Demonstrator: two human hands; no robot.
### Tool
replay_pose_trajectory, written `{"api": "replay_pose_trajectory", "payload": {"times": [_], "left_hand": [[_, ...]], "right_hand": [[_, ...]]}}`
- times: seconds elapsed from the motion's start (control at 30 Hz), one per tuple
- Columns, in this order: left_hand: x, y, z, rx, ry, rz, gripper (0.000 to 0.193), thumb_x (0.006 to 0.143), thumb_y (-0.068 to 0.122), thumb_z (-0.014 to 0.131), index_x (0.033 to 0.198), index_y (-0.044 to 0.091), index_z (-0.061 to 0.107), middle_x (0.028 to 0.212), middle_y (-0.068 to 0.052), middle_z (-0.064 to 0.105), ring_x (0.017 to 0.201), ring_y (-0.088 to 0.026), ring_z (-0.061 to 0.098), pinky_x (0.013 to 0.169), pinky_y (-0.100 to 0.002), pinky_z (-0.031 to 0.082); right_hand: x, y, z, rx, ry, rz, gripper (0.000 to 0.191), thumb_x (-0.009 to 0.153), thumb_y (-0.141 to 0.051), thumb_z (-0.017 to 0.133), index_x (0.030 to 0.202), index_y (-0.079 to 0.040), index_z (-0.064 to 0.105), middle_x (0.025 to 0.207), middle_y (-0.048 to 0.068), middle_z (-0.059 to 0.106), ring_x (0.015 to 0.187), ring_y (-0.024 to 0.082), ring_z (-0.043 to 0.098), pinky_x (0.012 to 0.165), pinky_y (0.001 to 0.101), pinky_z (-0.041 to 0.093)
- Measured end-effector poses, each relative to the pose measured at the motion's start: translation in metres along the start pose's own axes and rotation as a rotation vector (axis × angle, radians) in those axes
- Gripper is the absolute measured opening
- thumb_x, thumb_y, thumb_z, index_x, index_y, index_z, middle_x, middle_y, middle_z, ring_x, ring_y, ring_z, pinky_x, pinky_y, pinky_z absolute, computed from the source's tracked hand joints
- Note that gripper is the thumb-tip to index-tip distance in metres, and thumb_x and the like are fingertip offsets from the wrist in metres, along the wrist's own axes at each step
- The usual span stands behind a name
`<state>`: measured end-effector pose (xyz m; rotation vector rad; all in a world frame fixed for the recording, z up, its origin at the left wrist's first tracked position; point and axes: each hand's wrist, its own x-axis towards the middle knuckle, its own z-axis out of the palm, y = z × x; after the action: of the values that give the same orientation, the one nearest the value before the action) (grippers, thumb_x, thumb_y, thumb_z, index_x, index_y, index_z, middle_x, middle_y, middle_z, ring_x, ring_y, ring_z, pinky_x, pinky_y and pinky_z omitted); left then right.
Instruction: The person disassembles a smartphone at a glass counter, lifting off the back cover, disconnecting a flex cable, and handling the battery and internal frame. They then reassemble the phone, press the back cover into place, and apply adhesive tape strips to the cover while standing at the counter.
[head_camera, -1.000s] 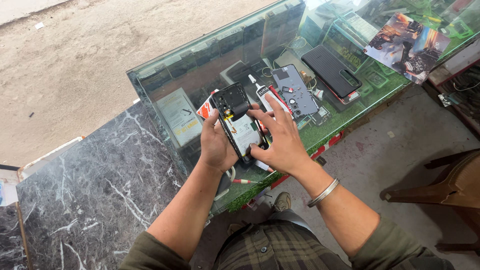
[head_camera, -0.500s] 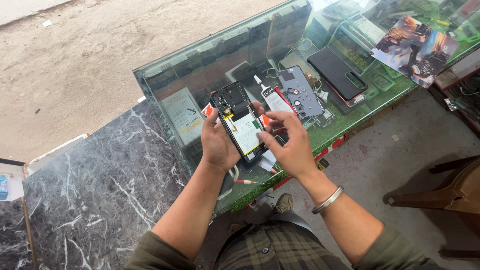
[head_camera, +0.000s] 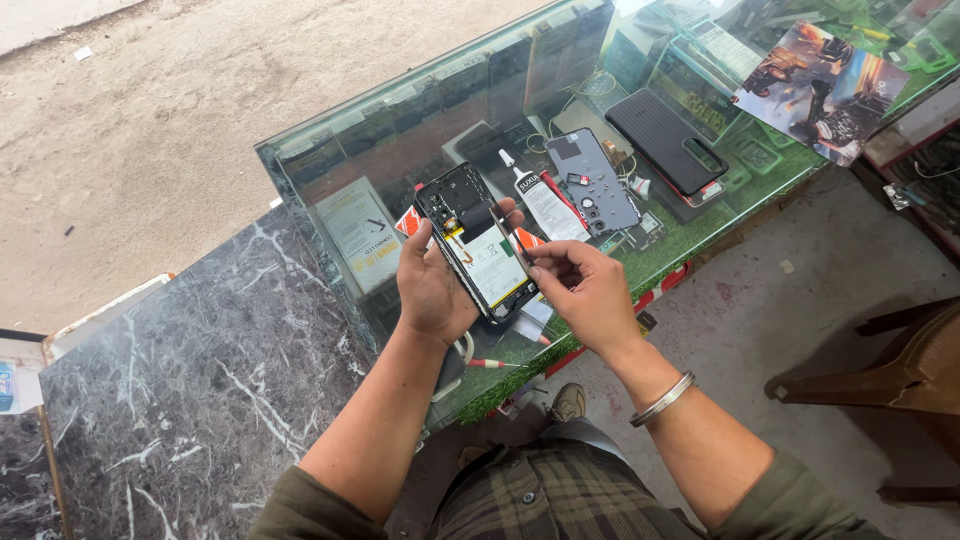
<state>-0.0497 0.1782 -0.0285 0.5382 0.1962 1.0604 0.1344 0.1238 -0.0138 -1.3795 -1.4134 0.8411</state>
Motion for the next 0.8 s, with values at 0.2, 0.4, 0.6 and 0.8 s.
{"api": "replay_pose_trajectory", "payload": {"times": [0.2,0.4,0.6,0.8], "left_hand": [[-0.0011,0.0013,0.0044,-0.025,0.047,0.038,0.076,0.099,0.056,0.037,0.149,-0.001,0.043,0.150,-0.018,0.053,0.137,-0.032,0.055,0.109,-0.052,0.051],[-0.0009,0.0026,-0.0006,0.108,-0.048,-0.003,0.069,0.097,0.034,0.047,0.154,-0.004,0.042,0.153,-0.024,0.051,0.139,-0.038,0.051,0.115,-0.053,0.049],[-0.0008,0.0001,-0.0016,0.094,0.012,0.026,0.067,0.090,0.025,0.046,0.152,-0.001,0.040,0.155,-0.020,0.046,0.147,-0.034,0.044,0.115,-0.055,0.048],[-0.0030,0.0020,0.0009,0.032,-0.093,0.046,0.069,0.093,0.030,0.042,0.153,-0.006,0.042,0.159,-0.023,0.046,0.150,-0.036,0.043,0.118,-0.054,0.047]], "right_hand": [[-0.0008,0.0070,-0.0022,-0.006,-0.015,-0.002,0.022,0.088,-0.005,0.076,0.110,-0.002,0.076,0.094,0.004,0.077,0.082,0.008,0.072,0.073,0.0231,0.059],[-0.0033,0.0063,-0.0009,0.037,-0.053,-0.018,0.021,0.089,-0.005,0.076,0.109,-0.001,0.075,0.102,0.006,0.075,0.086,0.009,0.073,0.075,0.0238,0.060],[-0.0034,0.0027,-0.0036,0.043,-0.087,-0.007,0.021,0.090,-0.005,0.075,0.111,-0.002,0.075,0.106,0.004,0.076,0.087,0.008,0.072,0.075,0.0236,0.060],[-0.0069,0.0047,-0.0039,0.060,-0.076,-0.003,0.026,0.089,-0.006,0.075,0.115,-0.003,0.074,0.099,0.004,0.076,0.087,0.008,0.072,0.076,0.0236,0.060]]}}
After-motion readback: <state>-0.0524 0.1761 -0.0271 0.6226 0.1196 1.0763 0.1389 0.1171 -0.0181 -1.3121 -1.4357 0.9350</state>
